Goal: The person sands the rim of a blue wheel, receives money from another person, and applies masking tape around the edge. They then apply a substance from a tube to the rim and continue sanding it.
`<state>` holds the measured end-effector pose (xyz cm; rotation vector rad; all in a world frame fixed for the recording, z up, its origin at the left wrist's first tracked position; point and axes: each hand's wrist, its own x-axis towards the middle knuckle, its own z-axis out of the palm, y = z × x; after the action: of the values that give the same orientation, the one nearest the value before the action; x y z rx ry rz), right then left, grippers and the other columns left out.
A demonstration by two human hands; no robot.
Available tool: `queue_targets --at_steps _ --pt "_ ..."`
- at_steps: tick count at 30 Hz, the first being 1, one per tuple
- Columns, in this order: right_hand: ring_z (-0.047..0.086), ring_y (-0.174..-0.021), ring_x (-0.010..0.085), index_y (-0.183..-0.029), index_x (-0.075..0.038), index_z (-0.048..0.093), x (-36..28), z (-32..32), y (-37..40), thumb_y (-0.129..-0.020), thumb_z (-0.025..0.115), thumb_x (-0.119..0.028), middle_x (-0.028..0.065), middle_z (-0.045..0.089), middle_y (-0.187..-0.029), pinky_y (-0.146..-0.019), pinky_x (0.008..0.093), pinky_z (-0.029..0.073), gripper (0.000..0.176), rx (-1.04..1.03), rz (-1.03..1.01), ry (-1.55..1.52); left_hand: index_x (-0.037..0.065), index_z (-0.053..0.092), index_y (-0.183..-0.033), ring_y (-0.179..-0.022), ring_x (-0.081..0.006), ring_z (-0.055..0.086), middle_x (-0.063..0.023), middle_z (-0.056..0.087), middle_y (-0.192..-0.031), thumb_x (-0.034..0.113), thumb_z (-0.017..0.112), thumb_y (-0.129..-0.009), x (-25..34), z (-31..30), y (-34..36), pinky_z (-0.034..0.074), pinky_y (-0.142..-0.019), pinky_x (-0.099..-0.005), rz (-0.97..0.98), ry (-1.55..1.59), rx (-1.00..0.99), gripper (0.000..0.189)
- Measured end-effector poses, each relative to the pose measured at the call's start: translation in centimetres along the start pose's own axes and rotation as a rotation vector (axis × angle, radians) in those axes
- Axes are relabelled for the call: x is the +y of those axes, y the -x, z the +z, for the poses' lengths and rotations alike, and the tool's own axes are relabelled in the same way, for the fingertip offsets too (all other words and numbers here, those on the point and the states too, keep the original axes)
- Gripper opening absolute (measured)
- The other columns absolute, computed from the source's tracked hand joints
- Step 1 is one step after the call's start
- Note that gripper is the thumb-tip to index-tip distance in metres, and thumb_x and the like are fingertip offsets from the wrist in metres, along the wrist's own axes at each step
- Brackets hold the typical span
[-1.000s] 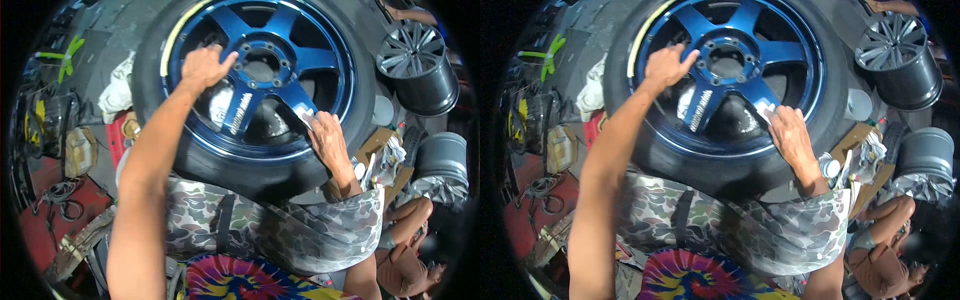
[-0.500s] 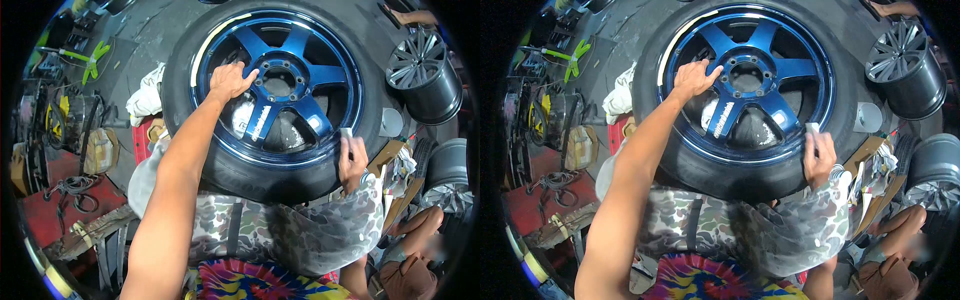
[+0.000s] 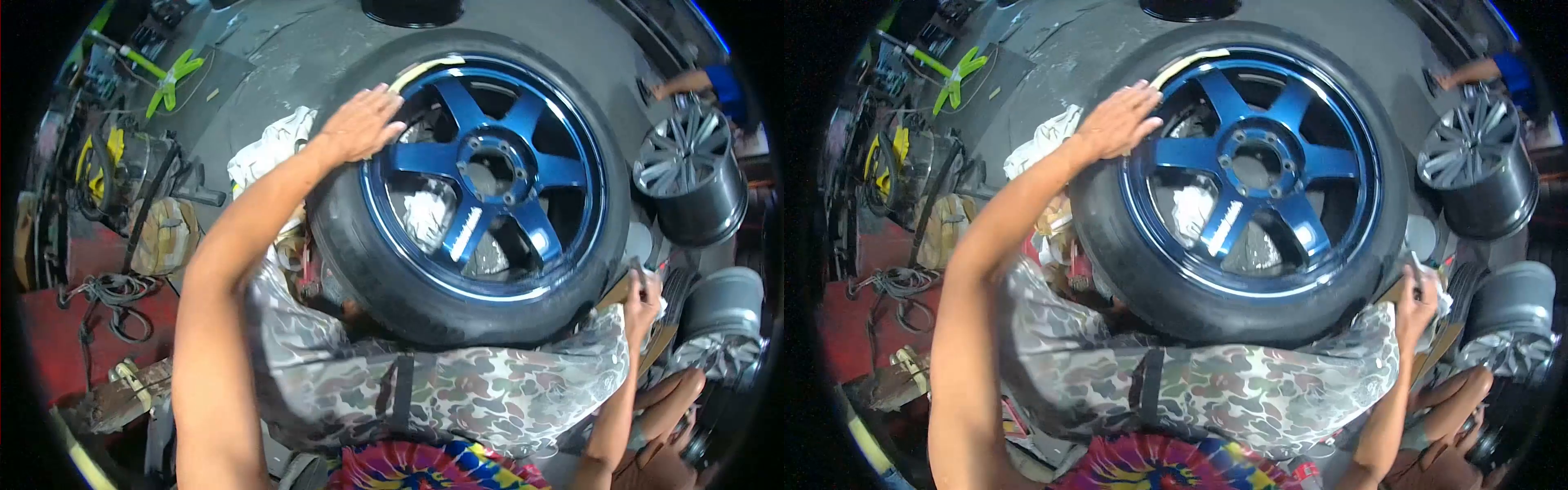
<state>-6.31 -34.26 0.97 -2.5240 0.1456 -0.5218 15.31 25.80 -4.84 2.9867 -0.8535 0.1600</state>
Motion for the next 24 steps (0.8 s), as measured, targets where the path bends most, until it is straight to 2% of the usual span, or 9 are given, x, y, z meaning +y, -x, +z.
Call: queue_targets --at_steps 2,5,8,12,16,20,21,22,24 --pt "0.063 -0.097 0.0217 -0.108 0.006 0.074 -3.4 -0.2 -4.5 -0.103 0.071 -0.008 0.0093 0.066 -0.101 -0.093 0.0353 0.048 0.015 0.085 -0.179 0.055 0.003 0.05 -0.158 -0.16 -0.034 0.035 -0.0153 0.044 -0.169 0.041 0.048 -0.113 -4.5 0.4 1.7 0.029 -0.131 -0.0471 0.028 -0.044 0.006 0.059" --pt "0.064 -0.1 0.0182 -0.116 0.005 0.073 -7.4 1.4 -9.6 -0.107 0.067 -0.013 0.0082 0.069 -0.105 -0.095 0.0322 0.049 0.021 -0.177 -0.129 0.025 0.003 0.057 -0.154 -0.16 -0.0323 0.035 -0.0121 0.046 -0.168 0.036 0.05 -0.112 -4.3 1.0 3.6 0.029 -0.132 -0.0461 0.071 -0.038 0.041 0.053" --pt "0.061 -0.091 0.0142 -0.115 0.004 0.072 -14.2 9.6 -12.1 -0.107 0.068 -0.014 0.0083 0.071 -0.098 -0.087 0.0313 0.051 0.02 -0.311 -0.233 -0.123 0.0 0.07 -0.131 -0.149 -0.0321 0.049 -0.0152 0.061 -0.149 0.027 0.061 -0.107 -1.2 1.8 5.2 0.037 -0.127 -0.0473 -0.028 0.032 0.185 0.037" --pt "0.06 -0.076 0.0137 -0.105 -0.002 0.064 -23.5 19.4 -12.5 -0.104 0.07 -0.02 0.007 0.068 -0.083 -0.07 0.0341 0.051 0.019 -0.52 -0.334 -0.114 0.001 0.069 -0.116 -0.134 -0.0348 0.057 -0.0142 0.063 -0.129 0.017 0.072 -0.097 2.4 0.1 7.4 0.043 -0.119 -0.0493 -0.156 0.144 0.282 0.025" --pt "0.067 -0.082 0.0126 -0.114 -0.002 0.052 -27.5 28.6 -12.0 -0.112 0.059 -0.02 0.0102 0.076 -0.094 -0.074 0.0325 0.055 0.019 -0.654 -0.264 -0.536 0.004 0.072 -0.112 -0.14 -0.0373 0.051 -0.0158 0.06 -0.138 0.021 0.068 -0.1 0.4 0.3 5.5 0.037 -0.122 -0.0557 -0.173 0.248 0.383 0.021" --pt "0.069 -0.088 0.0159 -0.114 -0.003 0.052 -29.4 33.2 -11.2 -0.113 0.057 -0.021 0.0113 0.076 -0.099 -0.079 0.0342 0.055 0.019 -0.659 -0.177 -0.582 0.01 0.077 -0.122 -0.148 -0.0395 0.045 -0.0178 0.05 -0.159 0.025 0.067 -0.101 -1.6 1.0 3.0 0.032 -0.127 -0.0573 -0.199 0.165 0.378 0.028" --pt "0.068 -0.088 0.0164 -0.115 -0.003 0.054 -29.6 33.8 -11.1 -0.112 0.058 -0.021 0.011 0.074 -0.099 -0.08 0.0351 0.055 0.019 -0.647 -0.15 -0.591 0.015 0.072 -0.14 -0.151 -0.0417 0.042 -0.0185 0.044 -0.166 0.027 0.066 -0.102 -2.1 1.4 2.5 0.03 -0.127 -0.059 -0.192 0.159 0.399 0.04" --pt "0.066 -0.089 0.0169 -0.115 -0.003 0.055 -29.4 34.2 -11.0 -0.112 0.059 -0.021 0.0107 0.073 -0.099 -0.081 0.036 0.054 0.019 -0.636 -0.123 -0.598 0.015 0.072 -0.14 -0.151 -0.0417 0.042 -0.0185 0.044 -0.166 0.027 0.066 -0.102 -2.6 1.9 1.9 0.03 -0.127 -0.059 -0.194 0.163 0.403 0.04" --pt "0.065 -0.088 0.019 -0.118 -0.003 0.057 -28.7 35.1 -11.3 -0.111 0.06 -0.021 0.0117 0.07 -0.1 -0.082 0.0371 0.053 0.02 -0.59 -0.179 -0.569 0.016 0.061 -0.153 -0.153 -0.0442 0.039 -0.0201 0.04 -0.169 0.03 0.064 -0.105 -4.2 2.8 0.5 0.031 -0.126 -0.0595 -0.42 0.226 0.534 0.05"
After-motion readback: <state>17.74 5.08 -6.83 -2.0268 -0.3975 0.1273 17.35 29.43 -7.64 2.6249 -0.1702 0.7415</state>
